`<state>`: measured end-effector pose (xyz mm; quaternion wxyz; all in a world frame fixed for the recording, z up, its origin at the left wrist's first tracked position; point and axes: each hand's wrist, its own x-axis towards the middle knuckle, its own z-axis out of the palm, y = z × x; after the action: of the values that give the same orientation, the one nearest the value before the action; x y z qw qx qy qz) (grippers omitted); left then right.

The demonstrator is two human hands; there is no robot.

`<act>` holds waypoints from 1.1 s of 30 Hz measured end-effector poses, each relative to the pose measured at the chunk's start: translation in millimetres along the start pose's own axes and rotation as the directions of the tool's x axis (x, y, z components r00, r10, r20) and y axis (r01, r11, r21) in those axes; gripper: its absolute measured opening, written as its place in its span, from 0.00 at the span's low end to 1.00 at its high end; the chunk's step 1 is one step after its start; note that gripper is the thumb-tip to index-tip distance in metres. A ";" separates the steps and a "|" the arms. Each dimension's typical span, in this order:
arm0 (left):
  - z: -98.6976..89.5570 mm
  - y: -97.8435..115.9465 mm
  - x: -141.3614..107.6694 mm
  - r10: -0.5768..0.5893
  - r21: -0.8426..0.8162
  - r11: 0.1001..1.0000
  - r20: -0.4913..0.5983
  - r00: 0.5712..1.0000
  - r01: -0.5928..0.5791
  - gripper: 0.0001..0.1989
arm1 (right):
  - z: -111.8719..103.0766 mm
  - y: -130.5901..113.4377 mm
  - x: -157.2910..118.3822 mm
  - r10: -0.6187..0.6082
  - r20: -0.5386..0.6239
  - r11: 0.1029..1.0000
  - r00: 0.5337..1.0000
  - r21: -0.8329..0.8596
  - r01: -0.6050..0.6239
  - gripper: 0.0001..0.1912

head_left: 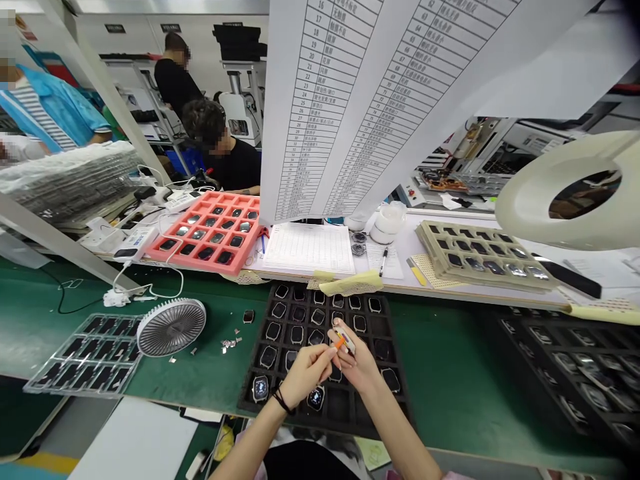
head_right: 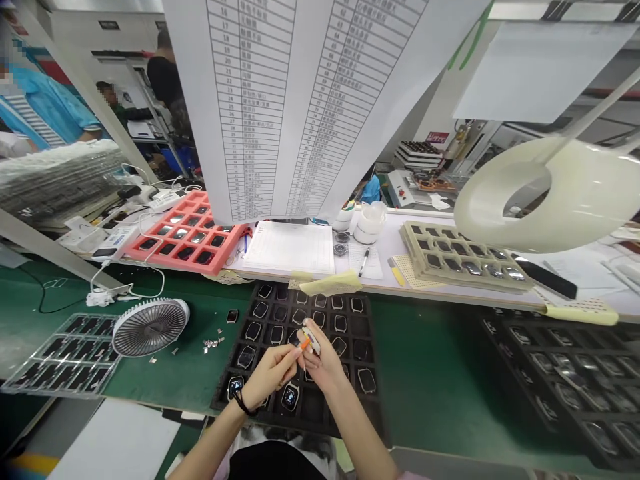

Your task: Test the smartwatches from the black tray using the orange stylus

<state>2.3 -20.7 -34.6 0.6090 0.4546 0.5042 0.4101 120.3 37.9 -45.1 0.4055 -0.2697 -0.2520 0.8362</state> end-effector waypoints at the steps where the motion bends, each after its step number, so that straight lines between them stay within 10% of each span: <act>1: 0.9 -1.0 0.3 0.004 -0.008 1.000 -0.013 1.000 -0.004 0.23 | -0.6 0.7 0.7 0.010 0.002 1.000 1.000 0.016 -0.010 0.17; 9: 14.9 -22.1 6.8 -0.005 -0.066 0.998 -0.111 0.994 -0.002 0.26 | -22.0 16.6 -3.0 0.076 -0.094 0.997 0.993 0.033 -0.073 0.17; 14: 24.2 -33.0 7.9 0.008 -0.089 0.996 -0.204 0.979 -0.026 0.23 | -28.4 32.7 -13.1 -0.106 -0.334 0.960 0.937 -0.280 0.008 0.17; 27: 8.0 -60.8 5.1 -0.055 -0.040 0.998 -0.271 0.961 0.046 0.22 | -21.8 60.3 -9.3 -0.197 -0.287 0.879 0.937 -0.476 0.039 0.15; 33: -61.5 -69.2 -7.4 -0.152 0.094 0.969 -0.498 0.854 0.227 0.16 | -56.3 47.4 7.4 -0.366 -0.320 0.746 0.874 -0.663 0.070 0.18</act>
<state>-56.8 -36.5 -104.6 0.4643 0.3289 0.7128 0.4100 127.7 29.6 -118.3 0.4335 -0.5353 -0.4525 0.5664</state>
